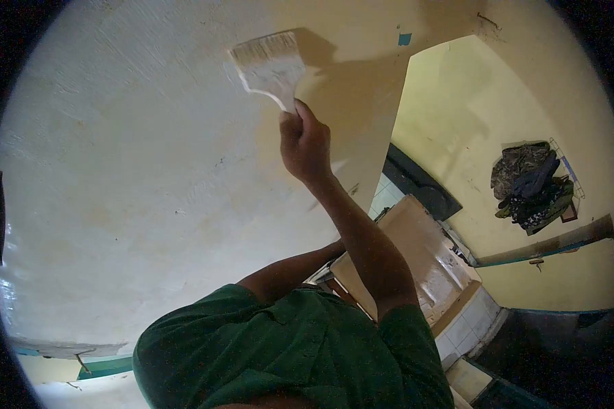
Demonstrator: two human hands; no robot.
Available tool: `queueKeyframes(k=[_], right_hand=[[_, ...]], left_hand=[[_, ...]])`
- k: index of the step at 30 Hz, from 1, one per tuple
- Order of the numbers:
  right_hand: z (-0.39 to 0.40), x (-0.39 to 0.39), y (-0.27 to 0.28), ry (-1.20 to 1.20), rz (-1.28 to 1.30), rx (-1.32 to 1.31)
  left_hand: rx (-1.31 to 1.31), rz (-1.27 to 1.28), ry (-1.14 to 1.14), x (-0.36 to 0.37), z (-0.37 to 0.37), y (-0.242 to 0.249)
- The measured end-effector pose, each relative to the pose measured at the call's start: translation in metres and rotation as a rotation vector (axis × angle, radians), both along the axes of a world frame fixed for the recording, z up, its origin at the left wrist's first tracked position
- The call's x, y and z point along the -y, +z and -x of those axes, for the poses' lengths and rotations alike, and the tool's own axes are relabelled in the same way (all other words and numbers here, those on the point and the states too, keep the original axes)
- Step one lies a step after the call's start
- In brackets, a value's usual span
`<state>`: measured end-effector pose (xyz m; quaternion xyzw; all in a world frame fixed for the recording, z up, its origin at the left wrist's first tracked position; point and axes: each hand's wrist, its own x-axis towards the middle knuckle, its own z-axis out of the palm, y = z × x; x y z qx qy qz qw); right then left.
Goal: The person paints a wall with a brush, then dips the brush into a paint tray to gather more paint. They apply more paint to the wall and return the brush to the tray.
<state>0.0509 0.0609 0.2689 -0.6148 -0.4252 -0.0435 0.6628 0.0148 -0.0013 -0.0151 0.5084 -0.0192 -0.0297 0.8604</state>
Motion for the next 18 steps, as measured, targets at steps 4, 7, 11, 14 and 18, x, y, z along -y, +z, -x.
queueKeyframes(k=[4, 7, 11, 14, 18], right_hand=[[0.01, -0.015, -0.009, -0.052, 0.014, 0.046], [0.019, -0.009, -0.039, -0.084, 0.062, 0.031], [0.035, 0.012, -0.088, -0.149, 0.219, 0.034], [0.041, 0.039, -0.096, -0.032, 0.226, -0.156], [0.036, 0.034, -0.055, 0.012, 0.019, -0.13]], left_hand=[[-0.007, -0.01, 0.004, 0.003, 0.002, -0.012], [-0.021, -0.029, 0.016, -0.002, 0.008, -0.036], [-0.043, -0.063, 0.017, -0.015, 0.022, -0.057], [-0.059, -0.079, 0.004, -0.021, 0.028, -0.059], [-0.044, -0.074, -0.016, -0.014, 0.017, -0.066]])
